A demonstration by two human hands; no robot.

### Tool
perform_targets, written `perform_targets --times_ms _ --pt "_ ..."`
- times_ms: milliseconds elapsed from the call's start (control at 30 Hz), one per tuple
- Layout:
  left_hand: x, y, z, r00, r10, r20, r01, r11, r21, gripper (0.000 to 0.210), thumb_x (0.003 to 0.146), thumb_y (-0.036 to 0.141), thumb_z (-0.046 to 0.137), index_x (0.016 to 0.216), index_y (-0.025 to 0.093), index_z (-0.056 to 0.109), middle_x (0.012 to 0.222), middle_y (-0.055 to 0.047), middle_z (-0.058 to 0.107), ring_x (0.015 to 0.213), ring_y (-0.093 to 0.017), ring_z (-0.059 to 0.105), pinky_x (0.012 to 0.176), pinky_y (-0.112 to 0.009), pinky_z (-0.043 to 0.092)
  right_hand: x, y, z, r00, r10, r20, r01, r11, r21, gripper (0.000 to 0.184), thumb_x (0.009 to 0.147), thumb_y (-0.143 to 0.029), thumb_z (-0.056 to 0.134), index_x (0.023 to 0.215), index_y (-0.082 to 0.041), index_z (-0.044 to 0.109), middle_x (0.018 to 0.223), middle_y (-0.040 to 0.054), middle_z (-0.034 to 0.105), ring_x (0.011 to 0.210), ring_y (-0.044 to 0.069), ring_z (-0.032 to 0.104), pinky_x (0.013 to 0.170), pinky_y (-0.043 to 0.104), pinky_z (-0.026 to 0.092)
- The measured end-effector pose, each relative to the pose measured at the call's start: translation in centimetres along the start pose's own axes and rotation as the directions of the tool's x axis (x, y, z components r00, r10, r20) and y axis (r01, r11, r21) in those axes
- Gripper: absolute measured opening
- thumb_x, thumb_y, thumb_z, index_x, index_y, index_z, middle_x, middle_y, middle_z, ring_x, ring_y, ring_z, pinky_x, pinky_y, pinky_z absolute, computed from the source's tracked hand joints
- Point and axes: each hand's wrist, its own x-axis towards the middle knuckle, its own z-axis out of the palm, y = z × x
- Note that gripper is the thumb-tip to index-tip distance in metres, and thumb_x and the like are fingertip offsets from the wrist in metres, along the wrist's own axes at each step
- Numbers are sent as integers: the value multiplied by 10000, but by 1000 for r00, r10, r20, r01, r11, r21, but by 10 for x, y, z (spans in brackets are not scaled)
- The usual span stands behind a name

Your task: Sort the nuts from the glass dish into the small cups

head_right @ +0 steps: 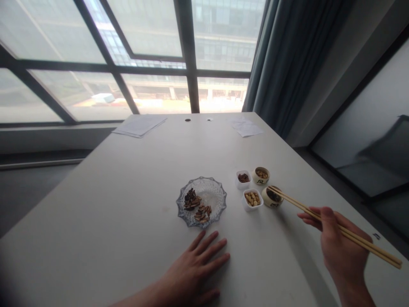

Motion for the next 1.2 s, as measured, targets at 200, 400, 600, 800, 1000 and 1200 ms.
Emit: perform_targets --times_ms 200,400,600,800,1000,1200 --pt "-1 1 0 999 10 -34 -10 1000 -7 728 1011 593 576 1633 330 304 1715 4 198 1589 -330 135 1297 -592 58 -46 -17 58 849 -181 496 140 983 119 251 971 -382 675 885 -183 800 884 102 801 638 222 773 579 315 654" --pt "-1 0 3 999 28 -41 -29 1000 -11 724 1016 602 558 1628 293 323 1709 -32 223 1586 -348 143 1293 -606 59 -79 -21 124 495 -337 801 216 940 262 263 1010 -270 614 808 -197 766 831 73 754 719 180 744 655 281 610" --pt "-2 -1 6 996 46 -80 -45 999 9 739 997 566 607 1625 285 340 1701 -44 249 1574 -365 189 1296 -602 59 -85 -25 146 427 -388 817 259 918 300 264 1016 -274 605 806 -192 742 791 52 717 702 156 706 667 259 565" --pt "-3 -3 8 993 58 -98 -57 998 13 754 985 561 627 1626 288 337 1701 -36 250 1566 -372 215 1296 -602 68 -88 -14 152 427 -308 850 143 951 273 277 1030 -297 581 852 -190 765 858 63 734 707 163 723 652 266 590" --pt "-3 -2 7 995 56 -87 -57 998 -9 728 1002 564 598 1623 282 343 1702 -37 243 1576 -354 188 1295 -604 51 -94 -13 152 494 -270 826 112 962 247 321 1036 -336 574 854 -187 793 833 76 760 688 173 733 647 282 615" --pt "-2 -1 4 998 40 -54 -42 999 -27 738 1002 570 596 1629 289 327 1705 -42 233 1580 -359 164 1294 -608 55 -92 -20 139 658 -142 739 -16 979 202 348 993 -454 627 845 -195 807 863 94 786 650 218 769 585 319 660"
